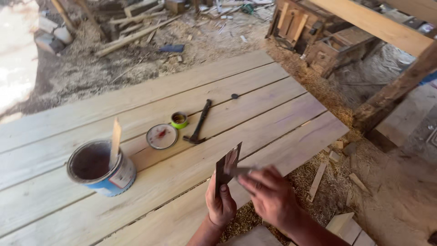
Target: The person applies a pink-colored substance from a container onto small cracks and imperfections in wooden boards using a small metal scraper. The person works along the gaps and across the surface of the boards one section at a time.
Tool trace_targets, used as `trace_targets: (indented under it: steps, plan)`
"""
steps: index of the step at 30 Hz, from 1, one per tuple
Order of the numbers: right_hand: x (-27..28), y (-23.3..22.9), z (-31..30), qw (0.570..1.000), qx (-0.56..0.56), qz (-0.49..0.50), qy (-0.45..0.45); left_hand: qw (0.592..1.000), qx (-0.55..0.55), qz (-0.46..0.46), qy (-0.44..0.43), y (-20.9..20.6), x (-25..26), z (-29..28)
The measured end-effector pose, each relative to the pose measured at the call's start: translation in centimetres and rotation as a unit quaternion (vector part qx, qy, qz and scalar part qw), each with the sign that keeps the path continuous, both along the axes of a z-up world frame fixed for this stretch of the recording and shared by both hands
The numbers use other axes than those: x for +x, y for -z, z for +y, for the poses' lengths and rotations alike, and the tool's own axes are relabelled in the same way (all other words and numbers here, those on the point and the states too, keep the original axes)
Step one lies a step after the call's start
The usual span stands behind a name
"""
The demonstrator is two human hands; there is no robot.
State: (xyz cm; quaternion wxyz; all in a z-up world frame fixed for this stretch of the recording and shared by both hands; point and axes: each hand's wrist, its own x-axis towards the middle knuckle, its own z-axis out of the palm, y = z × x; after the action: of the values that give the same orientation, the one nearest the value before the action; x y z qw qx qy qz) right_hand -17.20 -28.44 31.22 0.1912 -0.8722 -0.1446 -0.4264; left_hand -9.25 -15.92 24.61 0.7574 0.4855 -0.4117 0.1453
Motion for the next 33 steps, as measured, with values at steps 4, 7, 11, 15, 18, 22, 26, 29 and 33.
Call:
trace_targets:
  steps: [4,7,11,15,18,22,26,29,33]
  plan:
    - [-2.8,-0.2,-4.8,0.997,-0.020,0.039,0.057,0.999,0.017,0.006,-0.030,1.2,-2.6,-3.4]
    - [-3.9,0.4,-6.2,0.999,-0.002,-0.019,0.049,1.000,-0.004,0.003,-0.029,2.4,-3.9,-5.7]
    - [-5.7,0.1,-9.0,0.996,-0.024,-0.003,0.081,1.000,-0.020,-0.001,-0.014,3.1,-4.9,-7.1]
    - [-6.9,0.9,-7.5,0.998,0.014,-0.025,0.055,0.999,-0.019,-0.026,-0.008,2.6,-5.0,-8.1]
    - [-6.8,0.3,-8.5,0.997,-0.035,-0.007,0.074,0.999,-0.024,-0.031,-0.009,1.6,-4.4,-8.1]
    - [-6.0,0.2,-8.7,0.992,-0.047,-0.048,0.109,1.000,-0.008,-0.027,0.001,1.1,-4.5,-8.0]
    - [-6.6,-0.2,-8.8,0.989,-0.061,-0.015,0.131,1.000,0.000,-0.029,-0.005,0.6,-4.2,-7.6]
    - [-6.7,0.1,-7.8,0.994,-0.032,-0.012,0.108,0.999,0.013,-0.032,0.001,0.8,-3.9,-7.7]
    - [-6.5,-1.0,-6.9,0.987,-0.085,0.026,0.136,1.000,-0.002,-0.028,-0.007,0.4,-3.0,-7.4]
